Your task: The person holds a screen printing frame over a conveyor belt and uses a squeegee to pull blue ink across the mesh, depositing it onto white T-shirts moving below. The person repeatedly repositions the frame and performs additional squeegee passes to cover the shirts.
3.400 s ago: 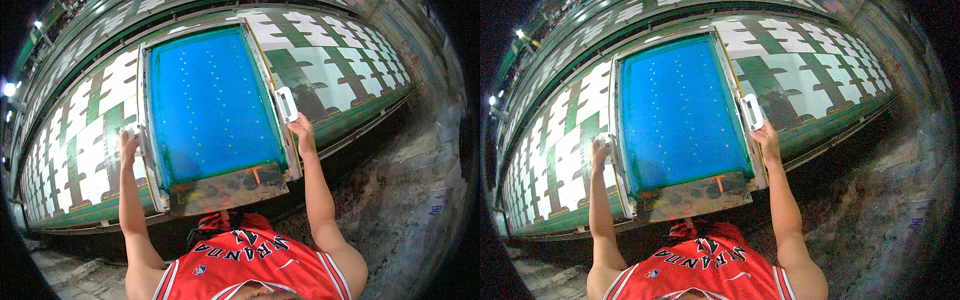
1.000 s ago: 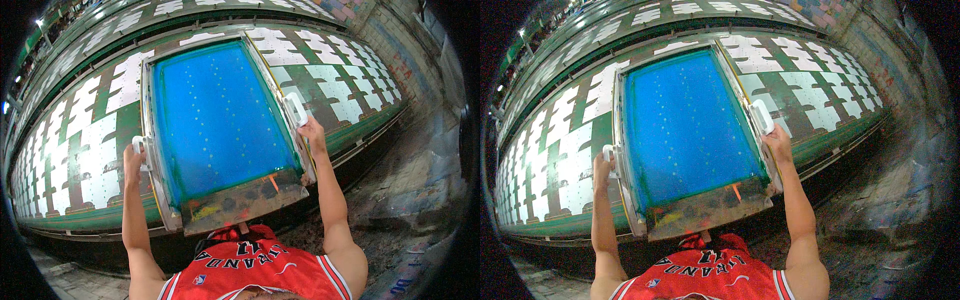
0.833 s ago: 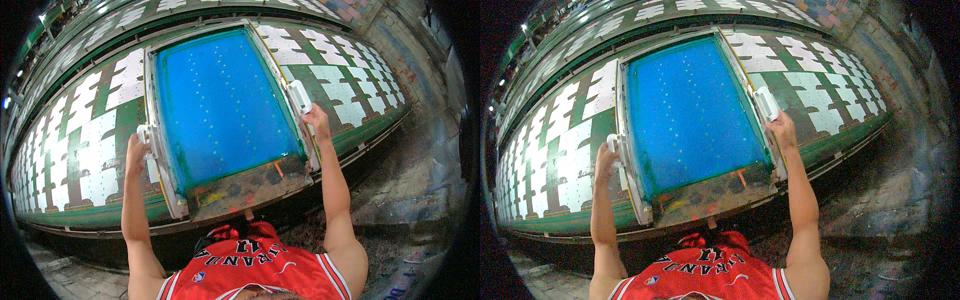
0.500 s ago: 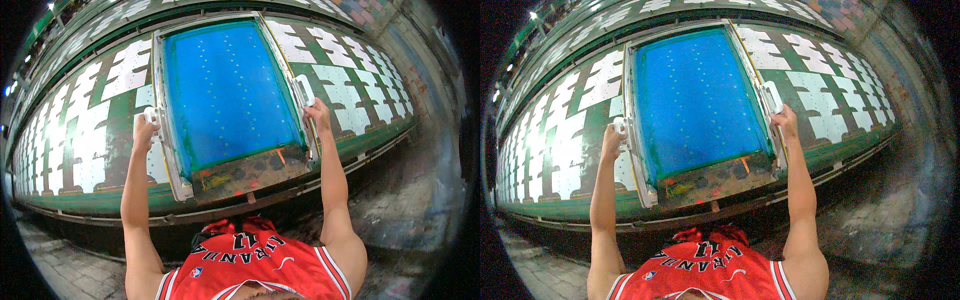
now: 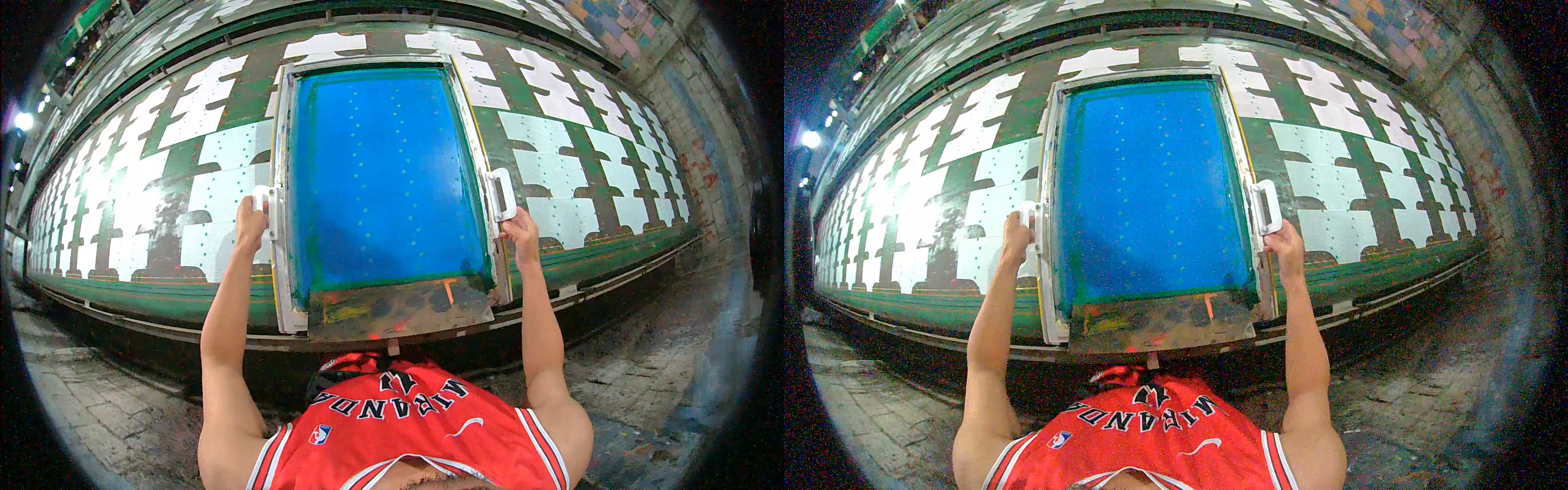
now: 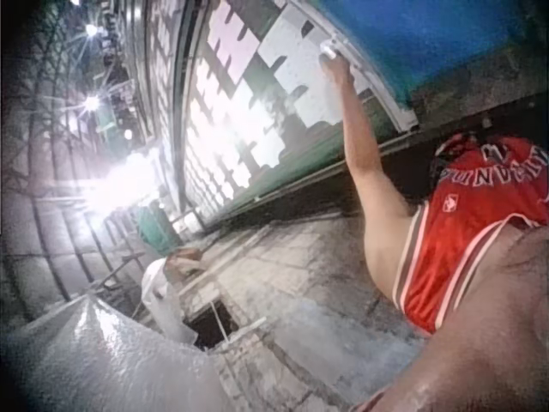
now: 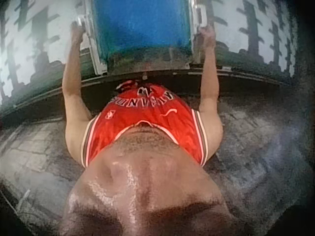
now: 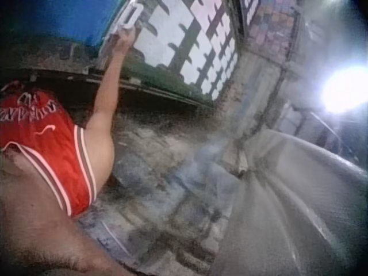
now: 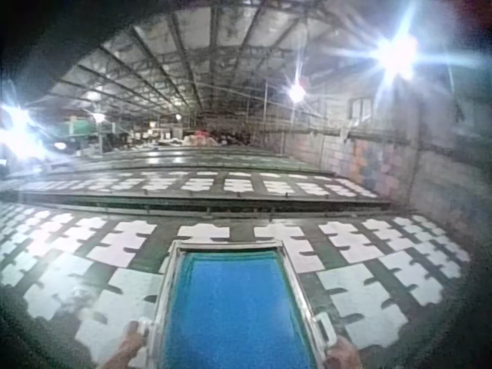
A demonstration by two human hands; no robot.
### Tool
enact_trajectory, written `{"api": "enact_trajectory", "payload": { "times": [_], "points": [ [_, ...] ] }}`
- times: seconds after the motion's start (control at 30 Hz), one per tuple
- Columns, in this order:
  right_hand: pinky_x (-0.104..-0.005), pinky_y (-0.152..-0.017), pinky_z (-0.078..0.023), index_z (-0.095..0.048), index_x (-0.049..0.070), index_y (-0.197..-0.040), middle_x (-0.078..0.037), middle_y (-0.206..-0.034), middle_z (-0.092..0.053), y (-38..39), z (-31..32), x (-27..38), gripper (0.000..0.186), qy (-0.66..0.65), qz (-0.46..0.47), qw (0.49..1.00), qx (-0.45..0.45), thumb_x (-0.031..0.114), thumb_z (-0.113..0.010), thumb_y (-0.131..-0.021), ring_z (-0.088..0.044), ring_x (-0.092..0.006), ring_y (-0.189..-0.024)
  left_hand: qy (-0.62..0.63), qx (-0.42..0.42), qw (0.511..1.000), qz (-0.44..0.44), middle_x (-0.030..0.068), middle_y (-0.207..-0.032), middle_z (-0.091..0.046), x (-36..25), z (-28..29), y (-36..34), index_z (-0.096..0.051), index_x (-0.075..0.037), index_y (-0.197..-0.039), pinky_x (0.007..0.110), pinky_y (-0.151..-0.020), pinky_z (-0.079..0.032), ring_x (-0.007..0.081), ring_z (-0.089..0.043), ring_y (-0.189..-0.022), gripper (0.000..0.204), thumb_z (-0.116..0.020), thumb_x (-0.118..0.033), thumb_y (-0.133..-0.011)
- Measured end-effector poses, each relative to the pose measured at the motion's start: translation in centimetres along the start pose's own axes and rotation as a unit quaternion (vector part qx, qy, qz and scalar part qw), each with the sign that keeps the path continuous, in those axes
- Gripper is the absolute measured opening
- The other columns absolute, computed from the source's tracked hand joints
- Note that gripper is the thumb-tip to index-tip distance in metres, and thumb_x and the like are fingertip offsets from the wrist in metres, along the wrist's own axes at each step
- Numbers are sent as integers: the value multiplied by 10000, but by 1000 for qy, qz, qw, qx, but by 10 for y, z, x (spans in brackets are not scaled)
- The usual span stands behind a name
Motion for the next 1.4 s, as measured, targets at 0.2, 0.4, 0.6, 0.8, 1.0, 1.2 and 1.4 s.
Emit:
{"api": "enact_trajectory", "payload": {
  "times": [0.2, 0.4, 0.6, 0.8, 1.0, 1.2, 1.4],
  "points": [
    [-313, -817, -513, -552, 7, -1353, -59, -1172, -659, 10, -10, -6, 514, -25, -33, 999, -1, 146, -659, -870, -614, -144, -1013, -23, -21, 997, -65, 119, -993, -659, -7, 13, -8, -579, 50, -1209, 343, -659, -501, 211, -624, -811, 459, -485, 109, -763],
    [-270, -722, -486, -585, 5, -1263, -31, -1061, -665, 3, -5, -3, 451, -24, -32, 999, -4, 157, -680, -848, -609, -125, -887, -33, -9, 999, -18, 165, -1116, -681, 3, 7, -7, -570, 39, -1269, 370, -831, -513, 250, -652, -983, 473, -445, 85, -815],
    [-305, -813, -513, -564, 12, -1343, -52, -1133, -666, -12, -8, -2, 467, 4, -44, 999, 17, 120, -634, -895, -619, -143, -995, -62, -21, 997, -30, 200, -1161, -670, 8, 7, -14, -556, 38, -1317, 392, -907, -488, 296, -651, -1065, 475, -472, 35, -850],
    [-309, -763, -495, -620, 32, -1235, -50, -1066, -678, -8, -3, 4, 383, -6, -59, 998, -6, 148, -675, -874, -616, -131, -915, -109, -39, 993, 3, 212, -1211, -667, 29, 4, -19, -543, 38, -1338, 425, -943, -483, 334, -644, -1131, 466, -521, -15, -875],
    [-352, -876, -505, -628, -12, -1220, -99, -1119, -673, -6, -20, 10, 361, 210, -74, 975, 16, 158, -676, -905, -633, -221, -1027, -163, -61, 985, -11, 214, -1195, -680, 33, 16, -6, -556, -34, -1319, 449, -951, -480, 374, -647, -1126, 426, -559, -59, -894],
    [-438, -1038, -459, -668, -1, -1106, -205, -1221, -653, 72, -92, 72, 443, 332, 186, 915, 134, 307, -798, -815, -595, -366, -1186, -208, -54, 976, -24, 201, -1116, -714, 15, 9, 19, -511, -76, -1328, 495, -916, -492, 406, -669, -1065, 442, -534, -85, -887],
    [-496, -1044, -450, -578, 16, -1268, -189, -1339, -559, 174, -169, 63, 696, 466, 274, 699, 469, 292, -832, -682, -523, -367, -1280, -279, -12, 959, -43, 335, -1086, -670, -7, -9, 16, -475, 34, -1251, 534, -924, -488, 488, -650, -1049, 454, -595, -97, -834]
  ]
}}
Point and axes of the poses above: each hand's wrist, its own y-axis away from the middle knuckle, its own z-axis out of the back of the hand, x = y × z, the point moved 6 cm from there along -y, towards the middle knuckle
